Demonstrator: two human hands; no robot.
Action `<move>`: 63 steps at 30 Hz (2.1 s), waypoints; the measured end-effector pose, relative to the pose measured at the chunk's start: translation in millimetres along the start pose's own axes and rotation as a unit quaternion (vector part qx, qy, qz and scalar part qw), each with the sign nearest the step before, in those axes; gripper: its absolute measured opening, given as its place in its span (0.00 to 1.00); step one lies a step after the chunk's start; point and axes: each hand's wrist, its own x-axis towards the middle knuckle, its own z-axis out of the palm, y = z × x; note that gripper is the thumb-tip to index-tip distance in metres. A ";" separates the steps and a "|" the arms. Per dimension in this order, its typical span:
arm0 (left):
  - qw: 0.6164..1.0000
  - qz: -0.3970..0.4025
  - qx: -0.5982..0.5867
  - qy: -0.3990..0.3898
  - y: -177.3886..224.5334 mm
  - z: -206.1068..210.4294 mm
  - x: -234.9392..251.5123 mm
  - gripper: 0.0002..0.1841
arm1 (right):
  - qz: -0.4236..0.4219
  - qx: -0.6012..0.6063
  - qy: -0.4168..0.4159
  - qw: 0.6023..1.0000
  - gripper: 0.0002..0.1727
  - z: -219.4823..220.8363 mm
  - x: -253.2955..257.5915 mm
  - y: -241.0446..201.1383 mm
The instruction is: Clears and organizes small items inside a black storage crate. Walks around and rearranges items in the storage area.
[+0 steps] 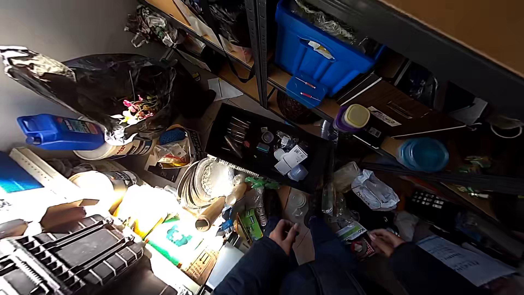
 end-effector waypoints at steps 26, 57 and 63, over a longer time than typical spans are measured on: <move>0.793 0.007 -0.480 0.375 -128.9 38.2 306.0 0.14 | -0.266 -0.251 -0.025 0.930 0.31 438.3 598.3 -178.4; 0.775 -0.008 -0.525 0.351 -101.8 31.3 313.1 0.18 | -0.368 -0.182 0.003 0.912 0.17 225.2 407.5 -78.6; 0.724 0.061 -0.472 0.499 -106.8 -12.3 308.1 0.21 | -0.245 0.048 -0.007 0.968 0.28 123.7 254.3 -27.8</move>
